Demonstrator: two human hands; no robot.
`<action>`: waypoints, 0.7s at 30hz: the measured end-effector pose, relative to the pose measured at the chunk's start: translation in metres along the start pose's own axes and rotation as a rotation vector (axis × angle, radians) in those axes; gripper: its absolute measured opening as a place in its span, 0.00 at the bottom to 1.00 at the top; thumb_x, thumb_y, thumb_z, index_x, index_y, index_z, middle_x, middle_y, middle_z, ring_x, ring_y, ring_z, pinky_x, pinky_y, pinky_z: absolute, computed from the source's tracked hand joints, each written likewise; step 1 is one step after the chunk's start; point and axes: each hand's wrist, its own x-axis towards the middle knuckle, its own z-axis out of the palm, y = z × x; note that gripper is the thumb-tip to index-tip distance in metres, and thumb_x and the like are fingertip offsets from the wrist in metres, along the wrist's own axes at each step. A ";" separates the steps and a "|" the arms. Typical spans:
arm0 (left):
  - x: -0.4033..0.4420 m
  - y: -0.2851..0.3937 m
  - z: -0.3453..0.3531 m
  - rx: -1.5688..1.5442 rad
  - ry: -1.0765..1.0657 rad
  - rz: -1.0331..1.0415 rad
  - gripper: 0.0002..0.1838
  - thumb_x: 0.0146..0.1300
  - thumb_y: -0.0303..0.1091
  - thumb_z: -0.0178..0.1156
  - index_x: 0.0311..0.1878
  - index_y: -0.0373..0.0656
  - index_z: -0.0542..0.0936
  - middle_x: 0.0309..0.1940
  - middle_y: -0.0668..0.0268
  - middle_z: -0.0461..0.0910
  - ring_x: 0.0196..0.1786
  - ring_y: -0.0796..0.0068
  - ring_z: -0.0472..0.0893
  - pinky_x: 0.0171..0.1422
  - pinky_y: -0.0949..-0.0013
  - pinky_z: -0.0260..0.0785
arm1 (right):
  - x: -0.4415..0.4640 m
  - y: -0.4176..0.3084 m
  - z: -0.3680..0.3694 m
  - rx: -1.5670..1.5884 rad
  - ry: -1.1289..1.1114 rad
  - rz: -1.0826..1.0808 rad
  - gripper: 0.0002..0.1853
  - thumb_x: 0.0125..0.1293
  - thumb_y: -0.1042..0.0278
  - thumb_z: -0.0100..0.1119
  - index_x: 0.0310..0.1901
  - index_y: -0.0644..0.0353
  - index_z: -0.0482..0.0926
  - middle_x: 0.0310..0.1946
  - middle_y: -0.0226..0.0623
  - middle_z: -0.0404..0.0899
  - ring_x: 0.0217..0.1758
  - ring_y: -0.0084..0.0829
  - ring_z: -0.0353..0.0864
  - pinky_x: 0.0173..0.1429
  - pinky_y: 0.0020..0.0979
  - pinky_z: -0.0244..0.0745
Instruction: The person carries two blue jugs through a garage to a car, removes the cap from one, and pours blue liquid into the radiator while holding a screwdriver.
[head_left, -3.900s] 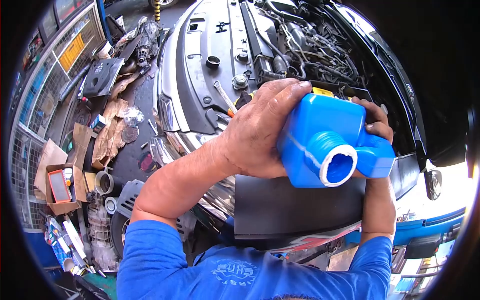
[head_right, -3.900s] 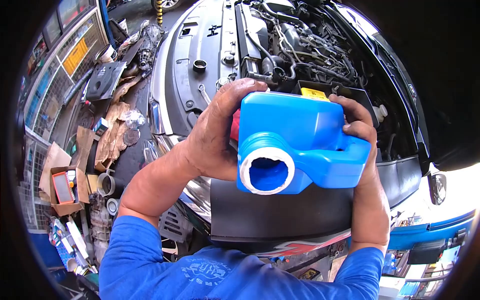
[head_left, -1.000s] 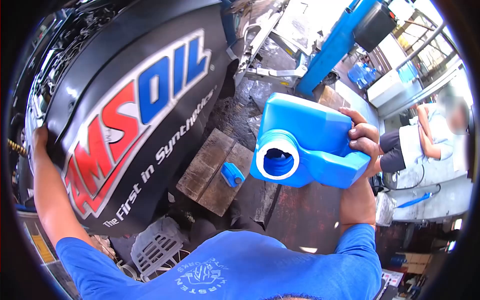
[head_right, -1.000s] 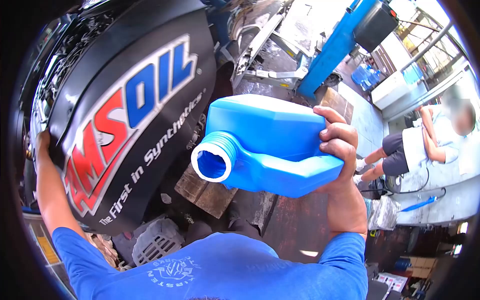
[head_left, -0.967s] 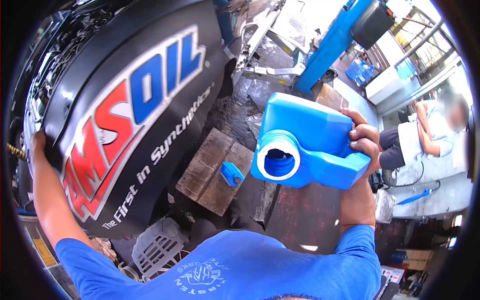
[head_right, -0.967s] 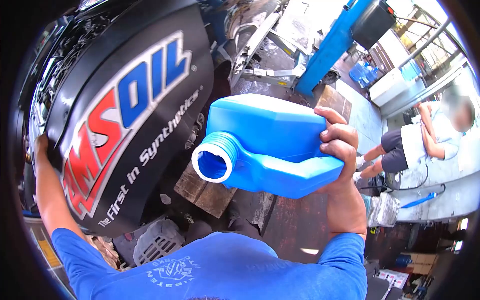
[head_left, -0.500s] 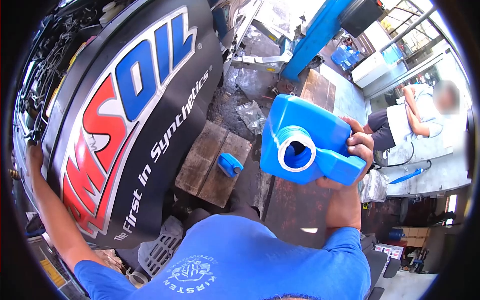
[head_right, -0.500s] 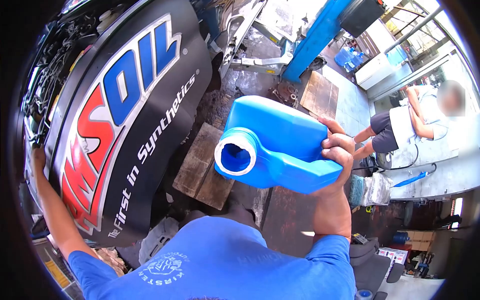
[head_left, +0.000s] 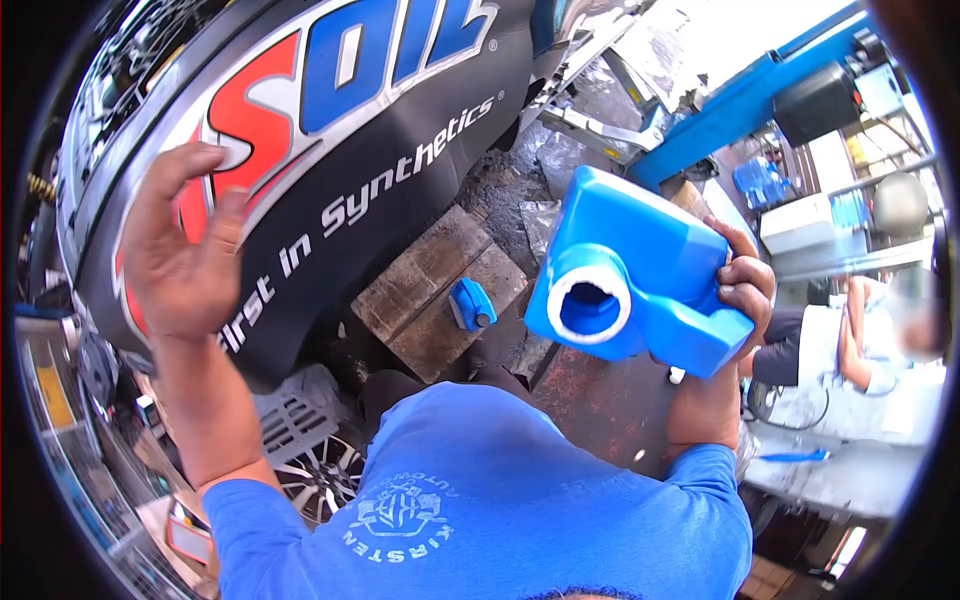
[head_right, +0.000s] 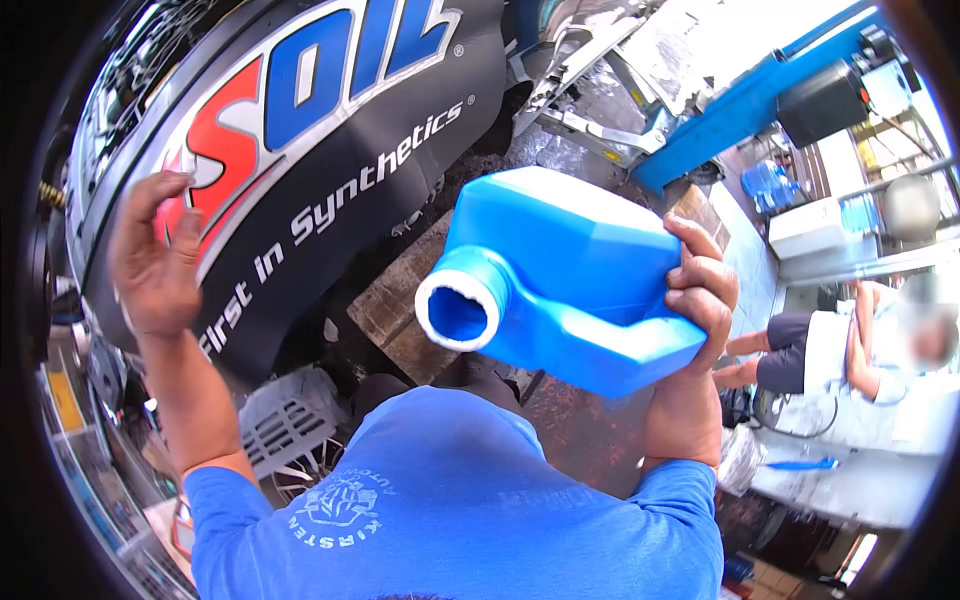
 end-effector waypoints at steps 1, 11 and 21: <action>-0.011 0.010 0.018 -0.010 -0.001 -0.017 0.17 0.60 0.17 0.68 0.53 0.32 0.80 0.49 0.56 0.82 0.55 0.64 0.81 0.65 0.65 0.69 | 0.001 0.009 -0.007 -0.030 -0.033 -0.023 0.36 0.49 0.50 0.82 0.49 0.52 0.64 0.46 0.38 0.66 0.63 0.64 0.76 0.67 0.62 0.77; -0.141 0.044 0.138 0.082 -0.073 -0.576 0.12 0.58 0.25 0.69 0.44 0.34 0.81 0.38 0.57 0.83 0.40 0.64 0.84 0.49 0.67 0.77 | 0.013 0.110 -0.053 -0.180 -0.233 -0.177 0.40 0.39 0.64 0.83 0.52 0.58 0.65 0.47 0.43 0.69 0.60 0.58 0.77 0.67 0.61 0.76; -0.244 0.042 0.206 0.144 -0.322 -0.926 0.14 0.62 0.33 0.67 0.50 0.39 0.82 0.46 0.58 0.83 0.51 0.56 0.84 0.54 0.61 0.77 | -0.003 0.186 -0.045 -0.240 -0.340 -0.191 0.47 0.40 0.65 0.85 0.61 0.54 0.62 0.52 0.43 0.69 0.64 0.58 0.76 0.65 0.57 0.77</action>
